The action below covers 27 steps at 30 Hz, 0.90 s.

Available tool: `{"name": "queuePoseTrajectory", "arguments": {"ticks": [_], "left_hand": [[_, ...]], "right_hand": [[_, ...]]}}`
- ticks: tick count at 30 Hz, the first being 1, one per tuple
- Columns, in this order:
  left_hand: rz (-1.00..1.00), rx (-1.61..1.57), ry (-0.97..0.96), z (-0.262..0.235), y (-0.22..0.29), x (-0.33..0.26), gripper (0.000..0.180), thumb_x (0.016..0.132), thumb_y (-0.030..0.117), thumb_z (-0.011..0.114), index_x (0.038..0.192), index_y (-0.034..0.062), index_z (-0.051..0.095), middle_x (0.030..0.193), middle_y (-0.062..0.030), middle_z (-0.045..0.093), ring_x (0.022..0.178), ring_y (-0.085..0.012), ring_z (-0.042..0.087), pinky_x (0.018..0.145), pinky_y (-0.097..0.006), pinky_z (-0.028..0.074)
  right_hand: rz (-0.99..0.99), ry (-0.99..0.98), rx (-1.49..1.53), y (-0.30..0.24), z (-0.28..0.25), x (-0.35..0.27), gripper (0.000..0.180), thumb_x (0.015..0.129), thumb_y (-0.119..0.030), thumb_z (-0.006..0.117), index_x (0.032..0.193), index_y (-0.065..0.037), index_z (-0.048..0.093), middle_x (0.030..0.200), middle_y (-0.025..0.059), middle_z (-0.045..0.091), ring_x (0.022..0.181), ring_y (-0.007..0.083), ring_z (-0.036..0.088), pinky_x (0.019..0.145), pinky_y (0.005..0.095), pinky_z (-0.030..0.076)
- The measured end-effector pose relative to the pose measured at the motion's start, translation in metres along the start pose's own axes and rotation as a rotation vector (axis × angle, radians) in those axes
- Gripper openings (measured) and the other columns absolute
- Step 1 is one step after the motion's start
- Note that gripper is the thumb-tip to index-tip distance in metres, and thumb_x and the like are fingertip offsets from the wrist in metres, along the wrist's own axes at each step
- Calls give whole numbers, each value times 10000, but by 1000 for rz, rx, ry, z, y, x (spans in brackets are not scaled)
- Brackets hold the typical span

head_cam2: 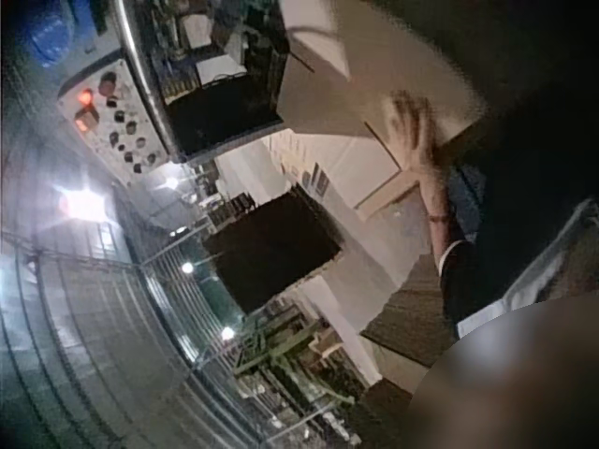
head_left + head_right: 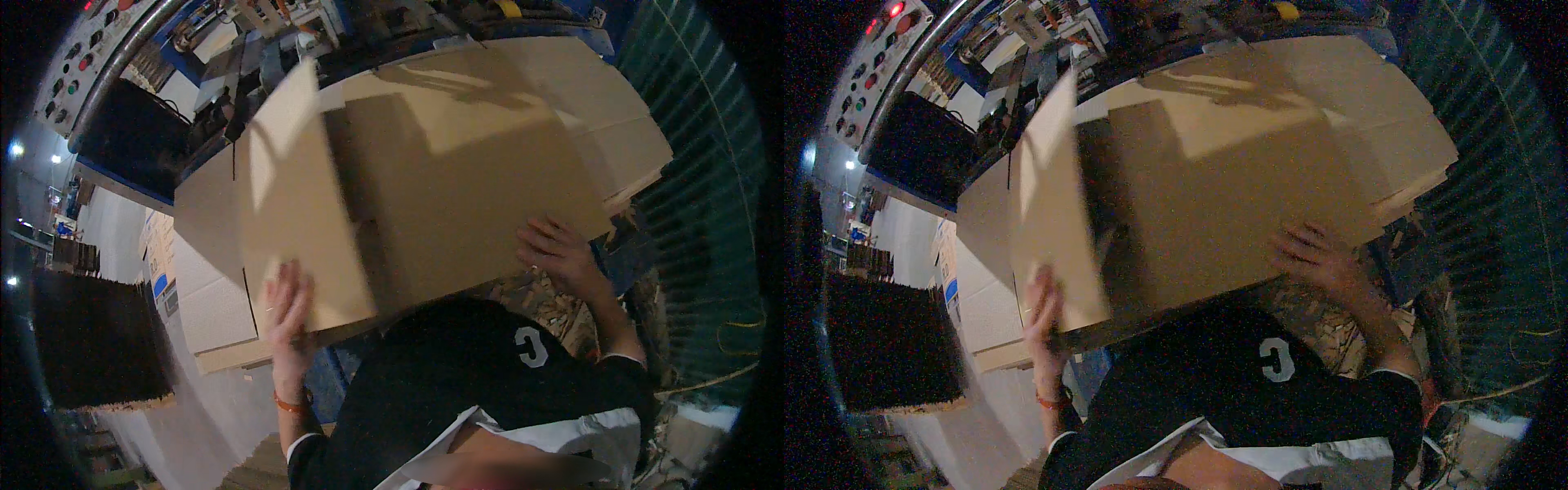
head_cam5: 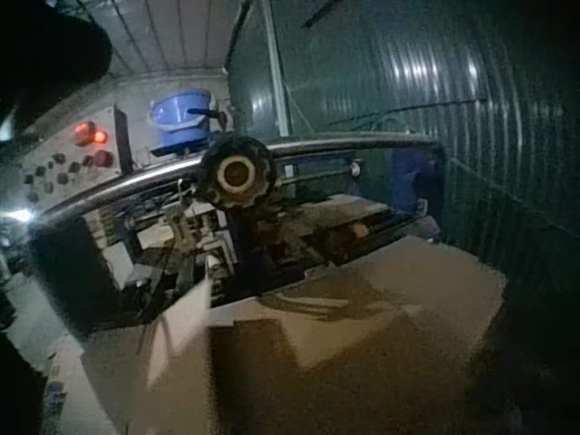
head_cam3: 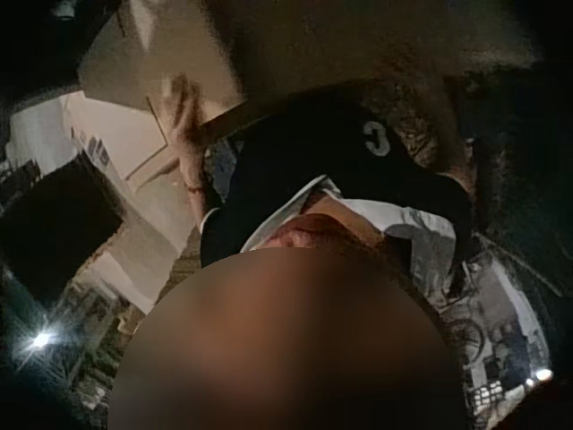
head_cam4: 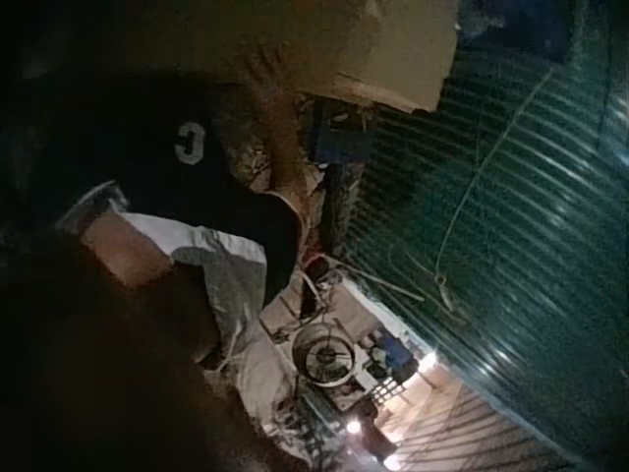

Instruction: The person repeatedly picks up flat cardboard sheets from a stack and places them onto a machine or conveyor. The hands align and transfer each sheet one at a time in a continuous loop.

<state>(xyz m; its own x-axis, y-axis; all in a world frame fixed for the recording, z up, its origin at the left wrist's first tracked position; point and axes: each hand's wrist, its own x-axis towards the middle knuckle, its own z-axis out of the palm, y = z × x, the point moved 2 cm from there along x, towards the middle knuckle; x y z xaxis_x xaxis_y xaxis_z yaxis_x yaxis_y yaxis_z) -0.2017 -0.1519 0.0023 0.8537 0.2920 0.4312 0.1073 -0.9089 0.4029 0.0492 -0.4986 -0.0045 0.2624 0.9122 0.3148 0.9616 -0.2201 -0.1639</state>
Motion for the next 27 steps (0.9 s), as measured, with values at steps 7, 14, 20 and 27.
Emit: {"name": "queuePoseTrajectory", "arguments": {"ticks": [7,14,20,27], "left_hand": [[71,188,-284,5,12,34,450,795,57,496,1239,115,537,1358,-129,429,1275,-337,371,1068,-466,255],[140,149,-159,16,-22,73,505,795,54,476,1295,126,482,1358,-148,417,1278,-340,357,1068,-469,255],[169,189,-41,30,-75,132,701,687,2,611,1344,128,403,1383,-142,372,1282,-321,347,1075,-442,258],[15,-141,-49,40,-93,108,516,867,186,434,1375,141,360,1424,-106,329,1320,-285,295,1097,-401,202]], "right_hand": [[-33,-27,79,14,-7,22,361,757,-98,616,1116,-133,605,1284,69,511,1205,280,462,1034,461,322],[43,-115,95,87,4,69,509,751,-222,643,1241,-140,531,1404,91,369,1311,279,315,1081,459,222],[-99,-198,-132,105,20,118,583,741,-346,636,1272,-150,496,1448,85,291,1345,309,230,1078,473,200],[-211,-248,-340,118,27,107,507,801,-336,599,1262,-151,499,1405,88,354,1280,353,335,1038,507,269]]}}
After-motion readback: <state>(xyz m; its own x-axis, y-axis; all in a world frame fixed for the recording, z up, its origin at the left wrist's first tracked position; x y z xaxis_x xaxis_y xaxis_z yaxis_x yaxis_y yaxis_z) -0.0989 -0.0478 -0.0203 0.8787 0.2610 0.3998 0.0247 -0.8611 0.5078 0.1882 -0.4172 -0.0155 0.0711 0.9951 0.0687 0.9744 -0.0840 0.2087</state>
